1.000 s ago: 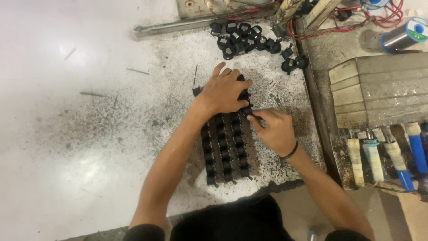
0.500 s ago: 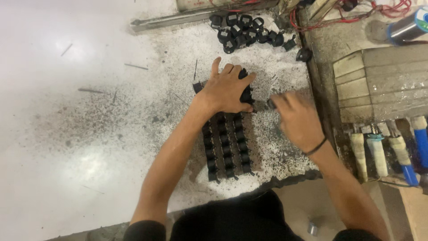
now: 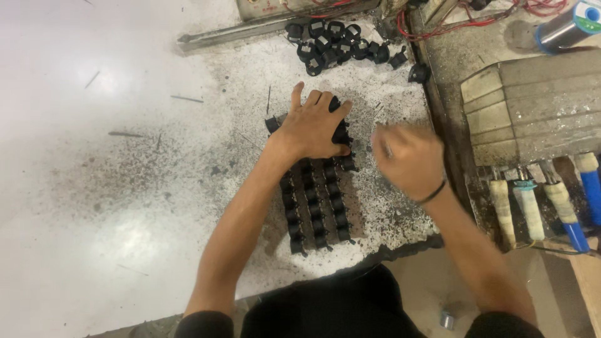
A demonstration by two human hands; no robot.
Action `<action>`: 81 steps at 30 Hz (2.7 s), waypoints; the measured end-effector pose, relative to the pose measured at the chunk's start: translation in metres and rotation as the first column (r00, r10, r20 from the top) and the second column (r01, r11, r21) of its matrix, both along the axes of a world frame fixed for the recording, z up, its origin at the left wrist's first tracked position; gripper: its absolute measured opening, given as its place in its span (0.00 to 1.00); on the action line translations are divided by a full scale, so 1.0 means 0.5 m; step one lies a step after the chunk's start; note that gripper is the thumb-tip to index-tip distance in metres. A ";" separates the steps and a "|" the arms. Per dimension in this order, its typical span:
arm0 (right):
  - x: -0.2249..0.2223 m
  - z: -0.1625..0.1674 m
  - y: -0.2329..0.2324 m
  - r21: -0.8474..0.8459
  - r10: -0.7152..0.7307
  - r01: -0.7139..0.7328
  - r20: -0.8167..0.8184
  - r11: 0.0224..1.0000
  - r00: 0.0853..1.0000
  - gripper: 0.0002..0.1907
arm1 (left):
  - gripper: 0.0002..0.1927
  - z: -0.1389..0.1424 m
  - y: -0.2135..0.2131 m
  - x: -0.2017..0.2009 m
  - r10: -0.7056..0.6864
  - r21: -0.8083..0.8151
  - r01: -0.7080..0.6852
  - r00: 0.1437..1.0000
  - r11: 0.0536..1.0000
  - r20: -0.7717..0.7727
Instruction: The person gathers black plastic coil bobbins from a pile and arranges them into a grid of rows on the workbench, then uses a soldering iron to solder wire leads onto each bobbin, working through the grid one at a time while smoke rises from the solder joints.
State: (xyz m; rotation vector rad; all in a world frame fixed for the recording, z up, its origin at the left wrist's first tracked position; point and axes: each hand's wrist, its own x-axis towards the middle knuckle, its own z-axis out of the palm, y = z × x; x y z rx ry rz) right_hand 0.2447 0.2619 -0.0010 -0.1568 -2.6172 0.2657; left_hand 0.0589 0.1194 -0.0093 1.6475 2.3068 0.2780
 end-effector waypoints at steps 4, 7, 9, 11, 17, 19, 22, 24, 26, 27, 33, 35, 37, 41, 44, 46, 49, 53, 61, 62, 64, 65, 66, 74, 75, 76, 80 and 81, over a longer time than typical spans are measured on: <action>-0.083 0.014 0.147 0.550 -0.146 0.164 -0.076 0.819 0.986 0.17 | 0.51 0.019 -0.004 0.006 0.000 -0.007 0.000 1.000 1.000 -0.009; -0.084 0.009 0.185 0.462 -0.097 0.062 0.052 0.885 0.994 0.09 | 0.57 0.039 -0.004 0.016 0.006 0.006 -0.006 0.999 1.000 -0.037; -0.040 0.012 0.164 0.380 -0.077 0.051 0.053 0.924 0.996 0.06 | 0.63 0.048 0.000 0.027 0.014 -0.110 -0.016 1.000 0.994 -0.017; 0.024 0.021 0.112 0.187 -0.054 0.052 0.003 0.981 0.999 0.04 | 0.67 0.053 0.004 0.039 0.015 -0.171 -0.020 0.999 0.985 -0.030; 0.120 0.016 -0.083 -0.245 0.044 -0.022 0.084 0.969 0.996 0.07 | 0.70 0.052 0.006 0.055 0.011 -0.142 -0.020 0.998 0.990 -0.062; 0.106 0.003 -0.109 -0.210 0.062 -0.053 0.039 0.976 0.997 0.08 | 0.69 0.050 0.005 0.055 0.001 -0.133 -0.011 0.997 0.991 -0.072; 0.087 -0.002 -0.116 -0.076 0.080 -0.081 -0.019 0.994 0.997 0.07 | 0.67 0.045 0.004 0.053 0.011 -0.093 -0.017 0.998 0.996 -0.062; 0.070 0.006 -0.094 -0.017 0.104 -0.104 0.015 0.994 0.994 0.08 | 0.65 0.043 0.005 0.053 0.010 -0.090 -0.015 0.998 0.996 -0.062; 0.040 0.022 -0.043 -0.029 0.139 -0.137 0.113 0.990 0.984 0.11 | 0.64 0.042 0.004 0.053 0.022 -0.089 -0.027 0.998 0.996 -0.052; 0.008 0.026 -0.008 0.023 0.094 -0.096 0.080 0.995 0.992 0.07 | 0.64 0.042 0.004 0.052 0.026 -0.092 -0.030 0.999 0.995 -0.048; -0.179 0.035 0.160 0.258 -0.092 0.074 0.058 0.963 0.994 0.20 | 0.64 0.051 0.002 0.046 0.013 -0.066 -0.016 0.999 0.998 -0.046; -0.167 0.034 0.157 0.215 -0.089 0.064 0.106 0.975 0.990 0.19 | 0.64 0.052 0.001 0.045 0.007 -0.067 -0.010 0.998 0.998 -0.055; -0.096 0.027 0.131 0.227 -0.106 0.085 0.082 0.970 0.991 0.18 | 0.65 0.052 0.001 0.048 0.005 -0.100 -0.012 0.998 0.995 -0.069; 0.069 0.027 0.006 -0.154 0.052 -0.009 0.273 0.988 0.961 0.15 | 0.70 0.053 0.003 0.066 0.003 -0.143 -0.019 0.994 0.990 -0.111; 0.153 0.027 -0.081 -0.235 0.083 -0.032 0.210 0.971 0.974 0.15 | 0.75 0.062 0.006 0.081 -0.020 -0.238 -0.011 0.991 0.971 -0.129; 0.166 0.014 -0.121 -0.339 0.046 0.007 0.147 0.941 0.988 0.15 | 0.79 0.070 0.008 0.087 -0.035 -0.260 -0.010 0.985 0.966 -0.167; 0.158 -0.016 -0.147 -0.324 0.030 -0.030 -0.005 0.946 1.000 0.08 | 0.77 0.076 0.006 0.089 -0.029 -0.217 -0.006 0.987 0.976 -0.156; 0.151 -0.033 -0.138 -0.263 0.068 -0.056 0.037 0.963 0.997 0.06 | 0.76 0.068 0.005 0.090 -0.023 -0.192 -0.009 0.987 0.981 -0.161; -0.088 0.052 0.042 -0.023 0.030 -0.031 -0.052 0.999 0.998 0.15 | 0.73 0.059 0.004 0.087 -0.013 -0.152 -0.013 0.986 0.988 -0.169; -0.141 0.059 0.060 0.086 0.014 -0.010 -0.049 0.996 0.999 0.21 | 0.73 0.062 0.004 0.087 -0.016 -0.159 -0.012 0.985 0.987 -0.170; -0.223 0.069 0.085 0.170 0.025 -0.022 -0.015 0.985 1.000 0.30 | 0.73 0.066 0.004 0.086 -0.021 -0.181 -0.010 0.985 0.983 -0.171; -0.255 0.072 0.091 0.146 0.056 -0.058 0.017 0.988 0.998 0.32 | 0.73 0.068 0.005 0.086 -0.021 -0.177 -0.010 0.985 0.984 -0.171; -0.273 0.072 0.093 0.119 0.091 -0.097 0.052 0.988 0.995 0.34 | 0.73 0.068 0.005 0.085 -0.019 -0.175 -0.011 0.986 0.985 -0.168; -0.187 0.035 0.112 -0.197 0.076 -0.059 0.079 0.979 0.994 0.23 | 0.74 0.051 0.005 0.081 -0.009 -0.162 -0.017 0.988 0.987 -0.156; -0.158 0.029 0.112 -0.196 0.117 -0.108 0.038 0.975 0.992 0.26 | 0.74 0.050 0.004 0.082 -0.008 -0.159 -0.018 0.987 0.987 -0.159; -0.132 0.021 0.109 -0.188 0.075 -0.061 0.069 0.980 0.995 0.25 | 0.74 0.049 0.002 0.084 -0.010 -0.158 -0.016 0.986 0.987 -0.164; -0.045 0.013 0.100 -0.280 -0.054 0.087 0.123 0.956 0.991 0.21 | 0.73 0.060 -0.002 0.090 0.012 -0.133 -0.034 0.986 0.991 -0.164; -0.026 0.013 0.095 -0.339 -0.081 0.117 0.120 0.934 0.989 0.20 | 0.73 0.065 -0.002 0.091 0.015 -0.126 -0.036 0.987 0.991 -0.163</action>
